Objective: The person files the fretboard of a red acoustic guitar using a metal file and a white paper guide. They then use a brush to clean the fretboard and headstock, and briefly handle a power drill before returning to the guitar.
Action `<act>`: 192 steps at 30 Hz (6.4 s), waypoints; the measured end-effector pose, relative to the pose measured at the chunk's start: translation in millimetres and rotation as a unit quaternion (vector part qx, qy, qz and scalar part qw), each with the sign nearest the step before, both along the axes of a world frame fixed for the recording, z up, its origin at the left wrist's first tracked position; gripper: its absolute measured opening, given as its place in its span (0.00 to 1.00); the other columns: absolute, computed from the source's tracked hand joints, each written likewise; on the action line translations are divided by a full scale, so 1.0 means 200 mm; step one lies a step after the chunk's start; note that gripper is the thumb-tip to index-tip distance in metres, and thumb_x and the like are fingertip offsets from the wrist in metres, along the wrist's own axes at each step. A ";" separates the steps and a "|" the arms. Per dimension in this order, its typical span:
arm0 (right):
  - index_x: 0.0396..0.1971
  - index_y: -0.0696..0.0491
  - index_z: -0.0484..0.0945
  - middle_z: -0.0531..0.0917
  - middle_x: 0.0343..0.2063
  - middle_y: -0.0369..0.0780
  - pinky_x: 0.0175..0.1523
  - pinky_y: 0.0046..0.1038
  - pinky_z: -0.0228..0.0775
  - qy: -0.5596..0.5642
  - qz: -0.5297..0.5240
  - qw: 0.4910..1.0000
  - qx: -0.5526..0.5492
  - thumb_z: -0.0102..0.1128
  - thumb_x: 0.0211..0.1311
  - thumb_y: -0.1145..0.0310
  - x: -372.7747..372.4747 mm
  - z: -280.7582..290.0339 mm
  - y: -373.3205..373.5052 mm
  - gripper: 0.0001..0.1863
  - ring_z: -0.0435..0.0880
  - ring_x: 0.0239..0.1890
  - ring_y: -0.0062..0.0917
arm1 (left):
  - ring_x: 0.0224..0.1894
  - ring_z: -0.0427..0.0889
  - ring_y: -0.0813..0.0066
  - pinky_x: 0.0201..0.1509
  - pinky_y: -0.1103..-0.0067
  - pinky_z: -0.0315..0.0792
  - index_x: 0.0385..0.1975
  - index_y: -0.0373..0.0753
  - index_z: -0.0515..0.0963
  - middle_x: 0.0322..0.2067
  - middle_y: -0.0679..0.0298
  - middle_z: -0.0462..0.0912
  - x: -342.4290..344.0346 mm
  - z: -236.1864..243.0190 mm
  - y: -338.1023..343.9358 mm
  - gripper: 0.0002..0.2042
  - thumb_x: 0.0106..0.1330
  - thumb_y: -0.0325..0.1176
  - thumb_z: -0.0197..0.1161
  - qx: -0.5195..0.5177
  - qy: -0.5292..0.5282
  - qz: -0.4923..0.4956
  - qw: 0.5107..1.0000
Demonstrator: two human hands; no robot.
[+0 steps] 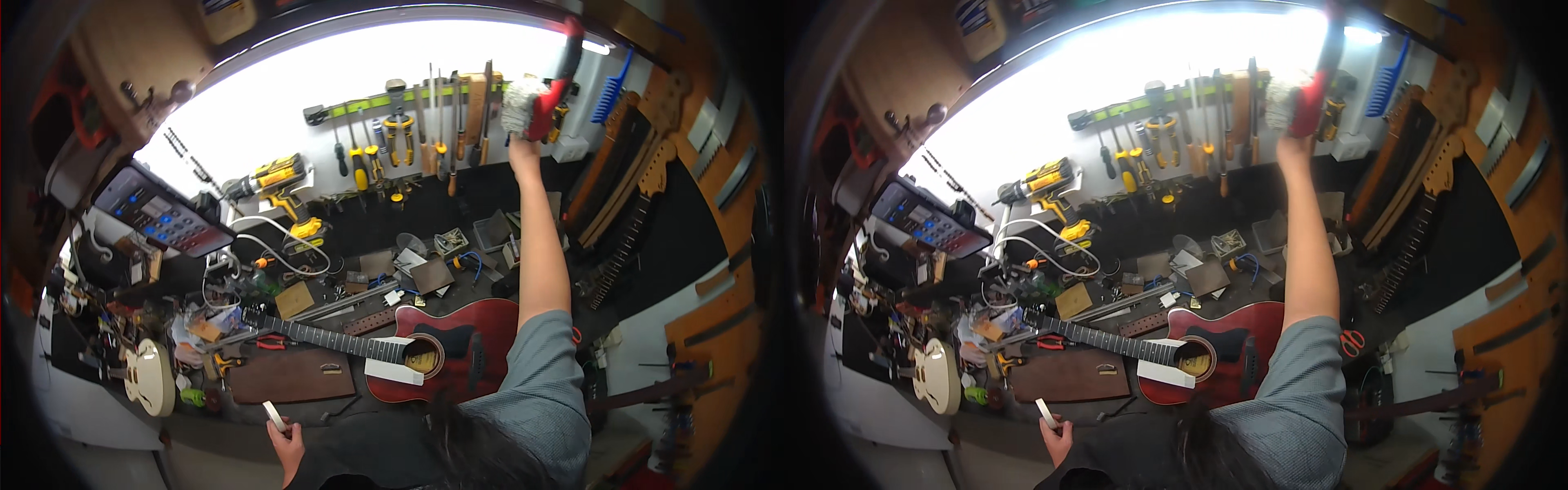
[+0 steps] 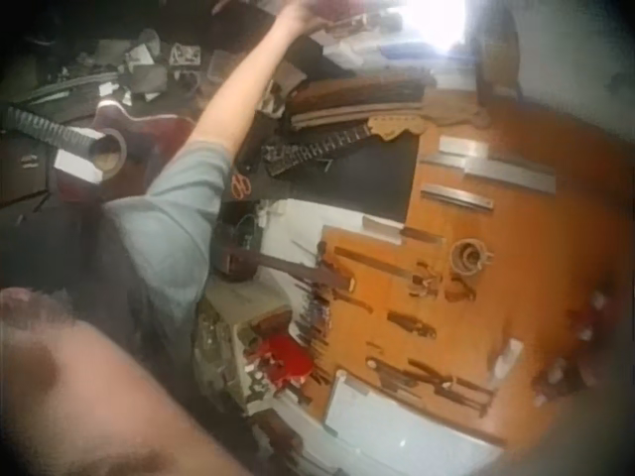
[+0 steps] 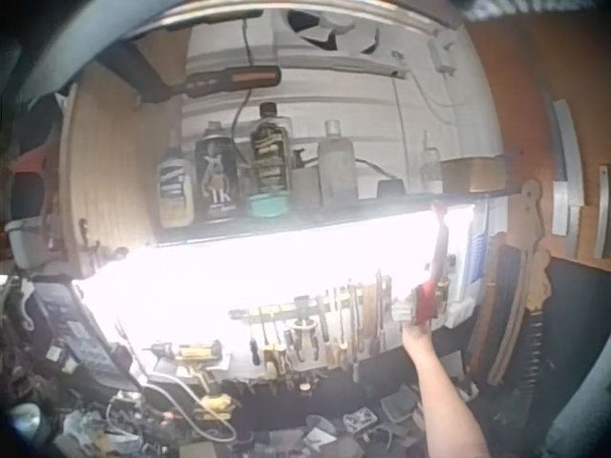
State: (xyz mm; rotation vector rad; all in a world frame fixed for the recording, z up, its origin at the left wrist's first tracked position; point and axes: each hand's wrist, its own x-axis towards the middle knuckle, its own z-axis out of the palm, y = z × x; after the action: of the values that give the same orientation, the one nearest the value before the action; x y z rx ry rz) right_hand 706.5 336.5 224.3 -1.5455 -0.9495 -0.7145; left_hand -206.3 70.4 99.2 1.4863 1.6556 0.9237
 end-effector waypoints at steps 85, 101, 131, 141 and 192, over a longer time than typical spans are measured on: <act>0.46 0.57 0.82 0.85 0.49 0.47 0.56 0.47 0.87 -0.215 0.515 0.516 -0.650 0.60 0.71 0.73 -3.63 -1.30 -1.00 0.08 0.90 0.54 0.44 | 0.40 0.88 0.73 0.47 0.72 0.84 0.51 0.36 0.75 0.39 0.61 0.85 -0.59 -0.38 0.16 0.13 0.87 0.41 0.62 -0.145 -0.084 0.032 0.985; 0.46 0.51 0.76 0.90 0.36 0.51 0.46 0.54 0.82 -0.017 0.405 0.612 -0.679 0.69 0.72 0.62 -4.08 -1.13 -0.94 0.13 0.91 0.41 0.54 | 0.32 0.74 0.67 0.38 0.68 0.70 0.38 0.30 0.77 0.32 0.58 0.78 -1.49 -0.64 0.26 0.16 0.83 0.39 0.68 -0.085 -0.073 0.150 0.982; 0.63 0.54 0.80 0.80 0.63 0.49 0.69 0.48 0.74 -0.099 0.162 0.797 -0.573 0.65 0.66 0.76 -4.02 -1.22 -0.70 0.24 0.78 0.67 0.46 | 0.54 0.83 0.45 0.58 0.54 0.79 0.44 0.36 0.79 0.48 0.51 0.82 -0.92 -0.55 1.06 0.14 0.75 0.41 0.71 0.057 0.129 -0.289 0.947; 0.64 0.53 0.78 0.81 0.56 0.46 0.62 0.47 0.80 -0.023 0.066 0.744 -0.665 0.70 0.71 0.69 -3.92 -1.24 -0.80 0.24 0.82 0.61 0.44 | 0.71 0.78 0.37 0.74 0.54 0.77 0.74 0.37 0.69 0.74 0.46 0.67 -0.77 -0.53 1.38 0.32 0.71 0.32 0.73 0.057 0.100 -0.256 0.960; 0.68 0.51 0.79 0.72 0.33 0.28 0.30 0.21 0.58 0.824 0.277 0.494 0.019 0.46 0.92 0.57 -4.59 -0.74 -2.99 0.20 0.63 0.26 0.12 | 0.47 0.87 0.51 0.52 0.61 0.83 0.44 0.35 0.85 0.44 0.56 0.85 -0.11 0.19 -0.46 0.07 0.68 0.21 0.71 0.270 -0.019 -0.865 0.423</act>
State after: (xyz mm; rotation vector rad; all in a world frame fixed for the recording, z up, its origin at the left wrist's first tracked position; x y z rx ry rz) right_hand -212.4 -260.5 77.1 -1.0041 0.1943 1.1960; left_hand -228.4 -22.4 137.4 2.3367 -0.8683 0.0686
